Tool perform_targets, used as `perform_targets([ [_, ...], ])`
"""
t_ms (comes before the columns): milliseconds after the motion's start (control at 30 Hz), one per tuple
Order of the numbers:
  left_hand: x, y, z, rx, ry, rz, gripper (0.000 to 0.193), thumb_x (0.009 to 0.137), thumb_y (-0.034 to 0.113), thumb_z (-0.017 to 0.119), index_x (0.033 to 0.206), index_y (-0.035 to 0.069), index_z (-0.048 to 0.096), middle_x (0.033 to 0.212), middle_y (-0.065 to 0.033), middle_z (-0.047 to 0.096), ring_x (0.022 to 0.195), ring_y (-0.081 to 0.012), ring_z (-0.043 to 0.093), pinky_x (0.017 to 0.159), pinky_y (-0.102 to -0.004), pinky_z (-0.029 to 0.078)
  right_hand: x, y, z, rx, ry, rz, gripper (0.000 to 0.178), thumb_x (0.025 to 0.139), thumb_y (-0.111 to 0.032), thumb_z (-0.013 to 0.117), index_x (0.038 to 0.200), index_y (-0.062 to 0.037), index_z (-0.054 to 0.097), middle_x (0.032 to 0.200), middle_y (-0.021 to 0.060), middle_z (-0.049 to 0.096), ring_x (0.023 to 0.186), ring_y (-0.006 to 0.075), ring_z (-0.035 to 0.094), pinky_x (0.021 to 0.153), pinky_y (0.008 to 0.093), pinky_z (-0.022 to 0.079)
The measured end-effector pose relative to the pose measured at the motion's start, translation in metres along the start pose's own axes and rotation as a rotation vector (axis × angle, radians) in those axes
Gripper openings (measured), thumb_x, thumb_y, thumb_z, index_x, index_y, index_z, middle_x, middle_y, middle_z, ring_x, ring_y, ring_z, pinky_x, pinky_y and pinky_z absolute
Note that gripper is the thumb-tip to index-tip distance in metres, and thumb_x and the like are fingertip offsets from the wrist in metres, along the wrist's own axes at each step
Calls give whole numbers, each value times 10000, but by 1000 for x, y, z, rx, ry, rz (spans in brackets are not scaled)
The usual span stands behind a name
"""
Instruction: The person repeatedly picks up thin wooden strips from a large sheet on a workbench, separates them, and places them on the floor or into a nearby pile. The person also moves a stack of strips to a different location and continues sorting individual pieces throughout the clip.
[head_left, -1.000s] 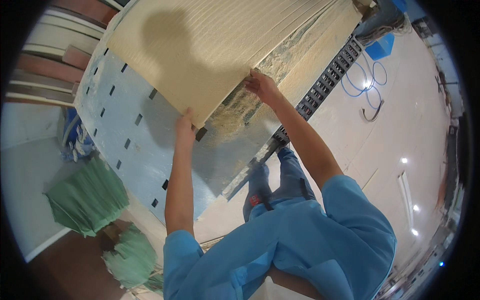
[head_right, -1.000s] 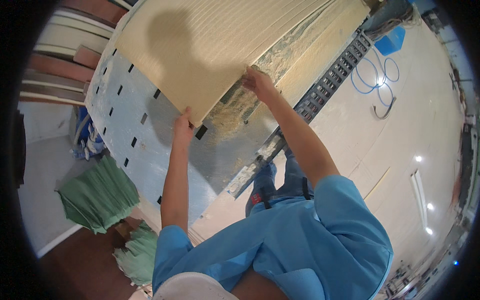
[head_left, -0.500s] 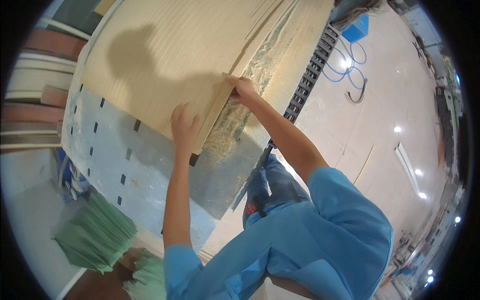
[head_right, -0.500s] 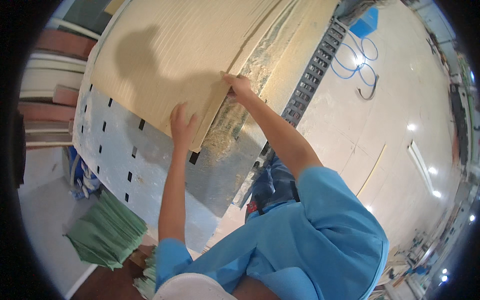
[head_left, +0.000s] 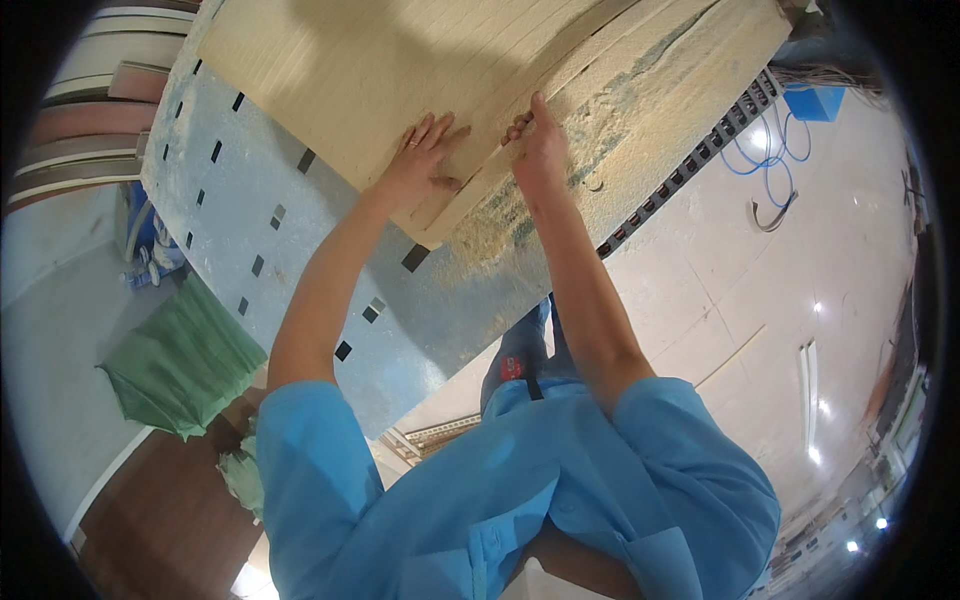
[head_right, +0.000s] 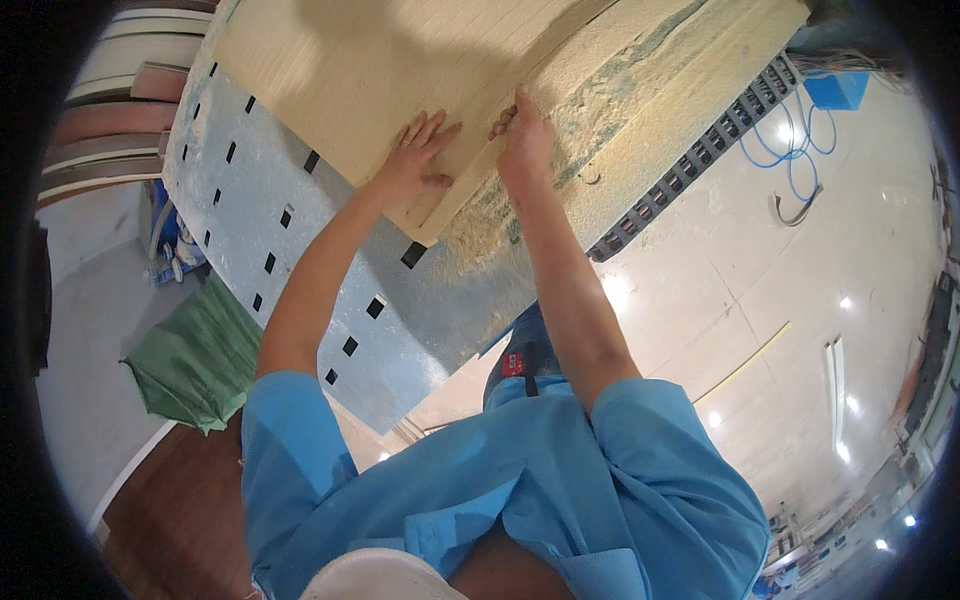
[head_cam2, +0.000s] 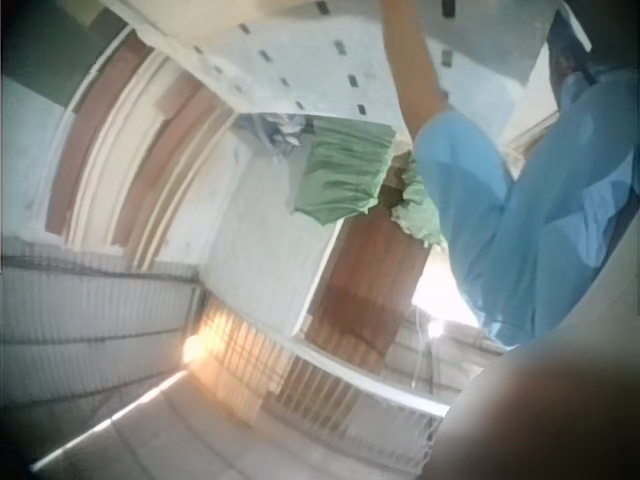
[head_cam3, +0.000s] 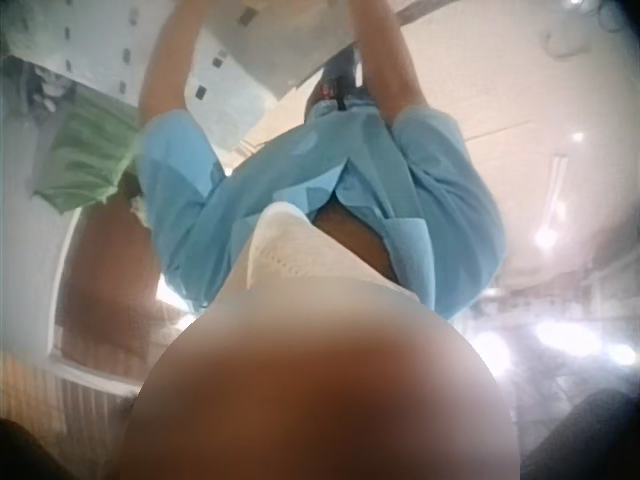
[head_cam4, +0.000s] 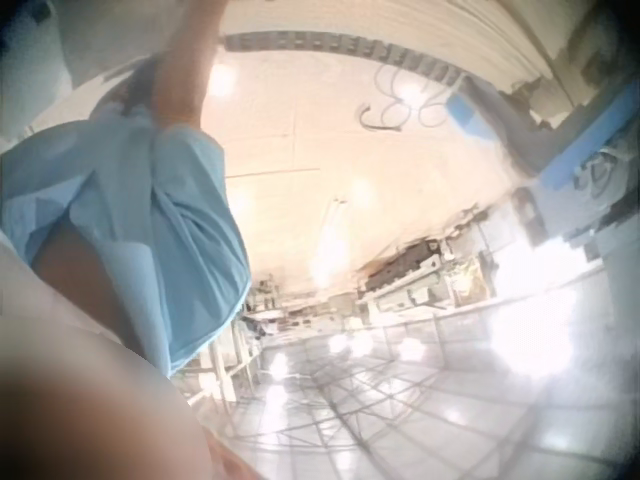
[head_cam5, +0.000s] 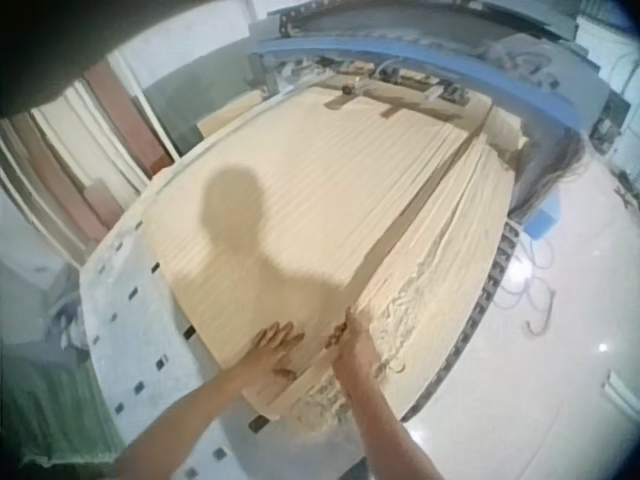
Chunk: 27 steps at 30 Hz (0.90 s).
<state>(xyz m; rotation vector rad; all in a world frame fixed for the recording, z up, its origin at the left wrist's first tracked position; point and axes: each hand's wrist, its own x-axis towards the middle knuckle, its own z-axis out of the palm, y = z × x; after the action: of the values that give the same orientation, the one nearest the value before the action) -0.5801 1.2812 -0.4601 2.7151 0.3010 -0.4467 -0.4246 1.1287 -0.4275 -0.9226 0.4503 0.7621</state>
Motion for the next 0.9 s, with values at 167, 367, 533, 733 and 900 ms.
perform_targets([
  [167,-1,-5,1,125,-26,29,888,865,415,707,1585,329,194,1675,-34,79,1540,-314,27,1246,-510,108,-38,-11,33,48,26,4,235,930,-228,647,861,-46,515,710,69,507,583,192,499,574,383,456],
  [367,-7,21,-41,-929,-302,-422,584,977,340,566,1509,143,431,1495,-117,488,1363,-235,458,1136,-389,341,-43,-25,6,-56,106,-56,220,944,-227,587,802,-59,571,674,67,531,578,191,520,557,384,455],
  [533,-74,114,-19,-697,-167,-160,434,851,299,771,1142,26,601,1000,-90,675,930,-151,627,809,-365,507,-77,24,-43,-275,73,23,250,931,-266,559,866,-37,638,696,93,604,625,217,603,597,390,487],
  [733,-254,140,54,-310,2,-558,354,822,305,737,1042,49,634,877,-204,701,862,-408,685,741,-450,540,-64,5,-115,8,-176,178,268,938,-297,623,1040,-52,584,782,101,608,770,266,649,733,421,528],
  [900,-504,148,105,0,-39,-942,249,828,283,681,1007,111,693,830,-143,720,772,-309,704,709,-463,547,36,-121,-171,-602,-340,-227,221,968,-246,547,980,-59,664,881,126,682,816,259,635,749,457,525],
])
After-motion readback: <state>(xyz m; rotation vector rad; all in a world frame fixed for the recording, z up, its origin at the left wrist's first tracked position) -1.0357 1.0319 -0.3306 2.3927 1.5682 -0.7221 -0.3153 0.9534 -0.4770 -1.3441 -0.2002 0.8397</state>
